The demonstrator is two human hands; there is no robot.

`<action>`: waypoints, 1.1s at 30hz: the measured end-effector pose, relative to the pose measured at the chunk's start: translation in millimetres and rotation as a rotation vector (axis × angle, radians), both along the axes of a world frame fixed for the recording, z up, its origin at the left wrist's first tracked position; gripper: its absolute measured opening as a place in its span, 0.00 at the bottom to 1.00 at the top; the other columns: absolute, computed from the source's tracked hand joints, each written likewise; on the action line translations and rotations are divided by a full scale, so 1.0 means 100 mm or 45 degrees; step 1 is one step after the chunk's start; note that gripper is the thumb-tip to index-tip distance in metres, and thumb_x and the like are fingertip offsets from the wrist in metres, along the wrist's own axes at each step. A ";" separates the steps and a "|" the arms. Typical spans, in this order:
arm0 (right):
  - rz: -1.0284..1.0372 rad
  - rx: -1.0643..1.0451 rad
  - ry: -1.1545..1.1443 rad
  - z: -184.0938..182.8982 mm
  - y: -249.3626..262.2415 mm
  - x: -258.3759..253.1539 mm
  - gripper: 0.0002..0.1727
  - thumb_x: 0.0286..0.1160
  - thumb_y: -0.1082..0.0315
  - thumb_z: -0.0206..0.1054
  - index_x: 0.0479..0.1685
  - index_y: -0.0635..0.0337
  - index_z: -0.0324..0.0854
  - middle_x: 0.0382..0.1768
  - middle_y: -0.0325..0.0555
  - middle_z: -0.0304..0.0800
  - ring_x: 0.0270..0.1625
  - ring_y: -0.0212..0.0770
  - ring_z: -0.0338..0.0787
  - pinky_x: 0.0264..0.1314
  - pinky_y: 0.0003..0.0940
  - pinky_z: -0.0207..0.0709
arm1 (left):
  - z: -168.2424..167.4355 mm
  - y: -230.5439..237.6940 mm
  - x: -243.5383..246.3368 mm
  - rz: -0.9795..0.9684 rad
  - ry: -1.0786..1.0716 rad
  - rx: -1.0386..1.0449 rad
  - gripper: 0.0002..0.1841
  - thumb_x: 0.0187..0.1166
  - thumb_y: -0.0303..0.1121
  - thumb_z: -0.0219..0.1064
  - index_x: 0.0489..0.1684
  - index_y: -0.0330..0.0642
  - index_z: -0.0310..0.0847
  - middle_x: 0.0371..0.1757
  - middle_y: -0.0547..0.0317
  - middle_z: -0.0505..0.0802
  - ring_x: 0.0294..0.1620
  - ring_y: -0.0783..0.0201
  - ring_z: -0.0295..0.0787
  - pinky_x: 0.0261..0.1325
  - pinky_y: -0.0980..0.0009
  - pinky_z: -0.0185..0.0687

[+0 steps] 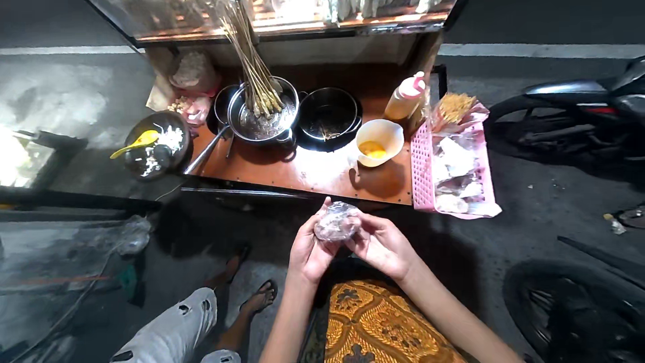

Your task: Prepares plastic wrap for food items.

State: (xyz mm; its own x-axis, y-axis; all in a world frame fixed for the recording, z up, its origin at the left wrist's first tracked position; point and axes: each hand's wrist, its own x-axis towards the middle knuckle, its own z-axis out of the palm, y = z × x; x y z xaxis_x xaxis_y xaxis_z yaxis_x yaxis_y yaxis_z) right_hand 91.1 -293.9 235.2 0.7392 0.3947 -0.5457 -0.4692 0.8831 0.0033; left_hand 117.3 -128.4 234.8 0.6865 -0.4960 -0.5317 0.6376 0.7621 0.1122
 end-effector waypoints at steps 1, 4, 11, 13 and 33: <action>-0.003 -0.017 0.011 0.00 -0.01 0.00 0.18 0.90 0.60 0.49 0.47 0.61 0.83 0.37 0.51 0.92 0.41 0.41 0.94 0.52 0.37 0.90 | 0.06 -0.04 0.00 -0.008 -0.082 0.072 0.17 0.84 0.32 0.60 0.68 0.40 0.78 0.53 0.43 0.93 0.52 0.51 0.94 0.57 0.56 0.91; 0.039 -0.334 -0.241 -0.02 -0.12 -0.04 0.09 0.74 0.65 0.63 0.48 0.55 0.83 0.34 0.42 0.90 0.39 0.36 0.92 0.53 0.36 0.90 | 0.17 -0.09 0.01 -0.137 -0.646 0.589 0.37 0.71 0.27 0.73 0.80 0.41 0.56 0.55 0.49 0.91 0.51 0.59 0.94 0.56 0.61 0.92; -0.325 -3.118 -1.290 -0.26 -0.04 0.03 0.17 0.72 0.66 0.67 0.13 0.59 0.78 0.13 0.44 0.77 0.19 0.43 0.81 0.21 0.37 0.68 | -0.18 -0.24 -0.07 0.416 -1.998 2.429 0.04 0.65 0.24 0.69 0.34 0.37 0.83 0.36 0.51 0.88 0.39 0.60 0.88 0.44 0.71 0.86; -0.440 -3.353 -1.261 -0.27 -0.13 0.07 0.17 0.76 0.68 0.65 0.16 0.60 0.83 0.17 0.47 0.82 0.25 0.47 0.85 0.24 0.39 0.72 | -0.23 -0.22 -0.09 0.593 -2.057 2.435 0.06 0.67 0.27 0.68 0.32 0.44 0.74 0.41 0.54 0.85 0.48 0.61 0.86 0.53 0.73 0.85; 0.097 -0.093 -0.176 0.06 -0.06 0.09 0.15 0.83 0.69 0.52 0.47 0.62 0.86 0.38 0.52 0.94 0.41 0.41 0.95 0.51 0.36 0.91 | 0.12 -0.01 0.05 0.010 -0.006 0.108 0.14 0.81 0.28 0.60 0.61 0.38 0.82 0.40 0.47 0.94 0.39 0.57 0.95 0.48 0.62 0.93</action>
State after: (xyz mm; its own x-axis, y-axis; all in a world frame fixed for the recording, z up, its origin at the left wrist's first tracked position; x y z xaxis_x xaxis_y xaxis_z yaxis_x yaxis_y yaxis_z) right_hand 100.0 -299.9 241.0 0.7785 0.4152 -0.4706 -0.5262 0.8406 -0.1288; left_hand 122.6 -129.5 246.3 0.6927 -0.4440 -0.5684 0.6312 0.7545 0.1798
